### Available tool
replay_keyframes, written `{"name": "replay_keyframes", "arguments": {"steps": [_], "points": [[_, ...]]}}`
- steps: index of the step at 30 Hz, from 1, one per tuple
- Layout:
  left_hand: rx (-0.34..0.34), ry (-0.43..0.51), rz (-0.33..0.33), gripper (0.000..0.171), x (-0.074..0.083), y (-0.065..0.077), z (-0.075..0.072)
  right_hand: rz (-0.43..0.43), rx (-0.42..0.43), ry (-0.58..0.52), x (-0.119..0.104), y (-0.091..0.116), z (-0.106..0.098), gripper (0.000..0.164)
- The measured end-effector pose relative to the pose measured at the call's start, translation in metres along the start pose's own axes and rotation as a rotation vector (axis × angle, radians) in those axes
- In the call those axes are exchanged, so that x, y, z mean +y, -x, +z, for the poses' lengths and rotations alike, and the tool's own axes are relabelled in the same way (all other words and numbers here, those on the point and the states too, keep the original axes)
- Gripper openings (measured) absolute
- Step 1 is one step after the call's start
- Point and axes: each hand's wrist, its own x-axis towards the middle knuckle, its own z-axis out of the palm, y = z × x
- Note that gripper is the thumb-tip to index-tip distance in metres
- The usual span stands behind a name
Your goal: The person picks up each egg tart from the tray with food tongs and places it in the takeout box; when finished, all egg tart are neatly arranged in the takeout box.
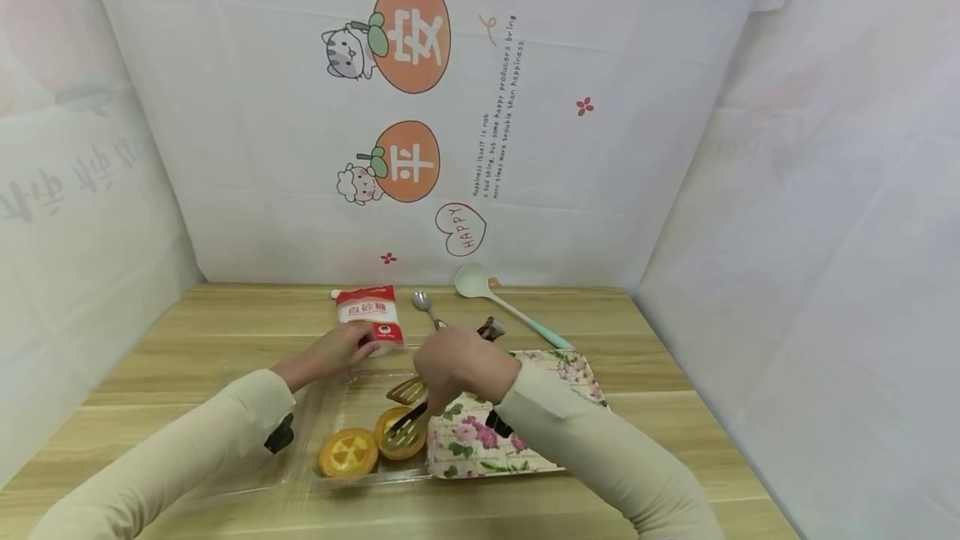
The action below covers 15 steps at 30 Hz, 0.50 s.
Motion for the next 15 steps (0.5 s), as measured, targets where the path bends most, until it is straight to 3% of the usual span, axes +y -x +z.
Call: {"name": "replay_keyframes", "arguments": {"steps": [3,7,11,15], "points": [[-0.008,0.006,-0.002,0.016,0.0,-0.002,0.001,0.036,0.011,-0.134,0.019,0.012,0.004,0.043],[-0.029,0.021,-0.036,0.015,0.002,-0.002,-0.001,0.14,0.083,-0.359,0.053,0.037,0.024,0.063],[-0.032,0.028,-0.042,0.014,0.004,0.0,-0.004,0.244,0.209,-0.411,0.093,0.07,0.065,0.062],[-0.018,0.035,-0.026,0.015,0.005,0.002,-0.006,0.323,0.261,-0.398,0.122,0.105,0.113,0.058]]}}
